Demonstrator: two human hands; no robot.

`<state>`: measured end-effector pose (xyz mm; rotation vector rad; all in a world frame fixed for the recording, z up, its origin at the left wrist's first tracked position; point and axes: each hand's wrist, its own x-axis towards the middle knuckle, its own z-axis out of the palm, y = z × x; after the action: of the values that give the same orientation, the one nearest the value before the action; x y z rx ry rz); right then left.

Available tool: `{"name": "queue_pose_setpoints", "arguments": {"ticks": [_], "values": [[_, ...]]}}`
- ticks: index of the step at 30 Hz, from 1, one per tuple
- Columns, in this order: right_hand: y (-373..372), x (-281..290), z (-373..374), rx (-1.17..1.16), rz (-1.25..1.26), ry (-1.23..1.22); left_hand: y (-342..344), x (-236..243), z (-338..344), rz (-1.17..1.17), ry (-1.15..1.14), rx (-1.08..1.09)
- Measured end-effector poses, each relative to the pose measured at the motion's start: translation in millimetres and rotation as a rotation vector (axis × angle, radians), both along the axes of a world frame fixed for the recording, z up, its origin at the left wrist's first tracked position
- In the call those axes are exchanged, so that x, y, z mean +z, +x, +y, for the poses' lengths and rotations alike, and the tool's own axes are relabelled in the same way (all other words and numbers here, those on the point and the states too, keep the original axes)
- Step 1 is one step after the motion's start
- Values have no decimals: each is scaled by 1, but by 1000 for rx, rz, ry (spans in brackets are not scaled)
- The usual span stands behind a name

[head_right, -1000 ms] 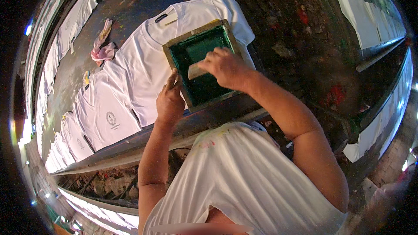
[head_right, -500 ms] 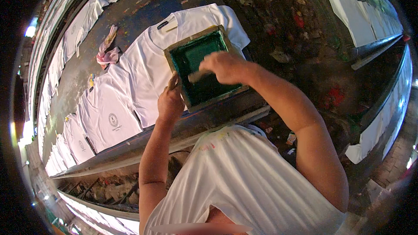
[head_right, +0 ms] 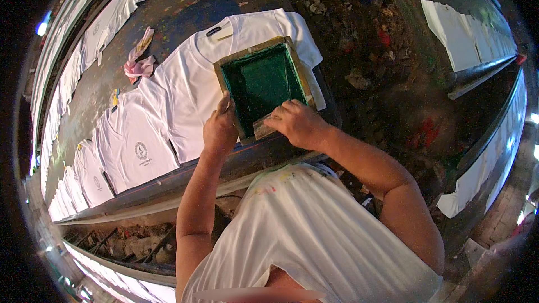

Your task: The person performs screen printing on a series of white t-shirts. Using a squeegee, they pull green ink across a screen frame to transfer a design onto each shirt laid out on a workbench.

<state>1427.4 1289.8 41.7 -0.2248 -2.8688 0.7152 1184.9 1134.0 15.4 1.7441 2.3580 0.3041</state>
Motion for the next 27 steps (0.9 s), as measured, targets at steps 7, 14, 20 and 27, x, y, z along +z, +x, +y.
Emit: {"name": "queue_pose_setpoints", "arguments": {"ticks": [7,14,20,27], "values": [[-66,8,91,-41,-63,-98,0,2,-1,57,10,-20],[-86,-3,103,-164,-14,39,8,9,1,44,-35,38],[-43,-4,42,-114,-36,52,8,10,0,71,27,24],[2,-3,-18,-89,-41,69,25,-8,-2,22,213,141]]}}
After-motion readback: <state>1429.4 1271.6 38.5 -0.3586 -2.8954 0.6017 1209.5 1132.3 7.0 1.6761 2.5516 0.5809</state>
